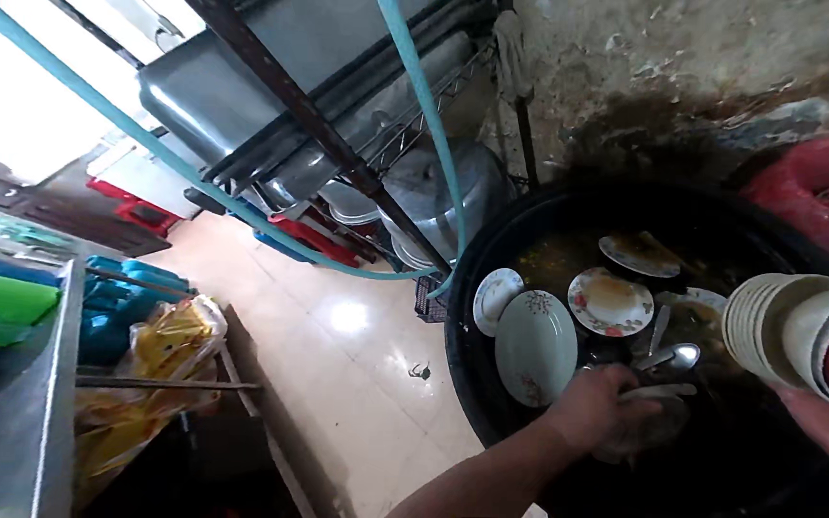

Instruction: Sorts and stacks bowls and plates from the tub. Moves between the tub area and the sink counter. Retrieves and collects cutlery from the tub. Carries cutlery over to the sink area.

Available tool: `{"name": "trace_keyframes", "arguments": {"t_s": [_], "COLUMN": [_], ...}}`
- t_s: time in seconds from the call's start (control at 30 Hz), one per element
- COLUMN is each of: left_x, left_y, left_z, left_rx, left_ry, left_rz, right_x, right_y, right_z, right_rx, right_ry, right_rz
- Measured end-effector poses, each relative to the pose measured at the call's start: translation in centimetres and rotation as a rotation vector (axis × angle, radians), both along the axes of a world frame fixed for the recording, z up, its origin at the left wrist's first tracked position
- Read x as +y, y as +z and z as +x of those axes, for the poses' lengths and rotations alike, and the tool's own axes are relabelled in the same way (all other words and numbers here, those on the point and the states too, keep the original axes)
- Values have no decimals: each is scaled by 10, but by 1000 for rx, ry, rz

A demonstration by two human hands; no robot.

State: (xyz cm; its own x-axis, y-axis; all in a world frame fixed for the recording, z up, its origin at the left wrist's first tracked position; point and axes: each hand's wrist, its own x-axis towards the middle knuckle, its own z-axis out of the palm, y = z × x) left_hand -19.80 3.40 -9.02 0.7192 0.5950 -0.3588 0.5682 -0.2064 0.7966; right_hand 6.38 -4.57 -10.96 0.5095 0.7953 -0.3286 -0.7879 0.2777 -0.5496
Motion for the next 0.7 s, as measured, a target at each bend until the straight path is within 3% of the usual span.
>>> {"name": "trace_keyframes", "arguments": {"t_s": [0.2, 0.43, 0.6, 0.7], "left_x": [35, 79, 41, 30], "left_y": [12, 10, -8, 12], "left_z": [1, 10, 38, 29], "left_rx": [71, 57, 230, 123], "left_ry": [133, 342, 56, 82], "left_rz": [-163, -66, -11, 80], "right_x": [1, 1, 1, 1], "right_y": [0, -1, 2, 7], "right_z": [-2, -2, -4, -5], "right_rx": [13, 25, 15, 4], "right_ry": [1, -8, -12, -13], "right_rz": [49, 26, 22, 4]}}
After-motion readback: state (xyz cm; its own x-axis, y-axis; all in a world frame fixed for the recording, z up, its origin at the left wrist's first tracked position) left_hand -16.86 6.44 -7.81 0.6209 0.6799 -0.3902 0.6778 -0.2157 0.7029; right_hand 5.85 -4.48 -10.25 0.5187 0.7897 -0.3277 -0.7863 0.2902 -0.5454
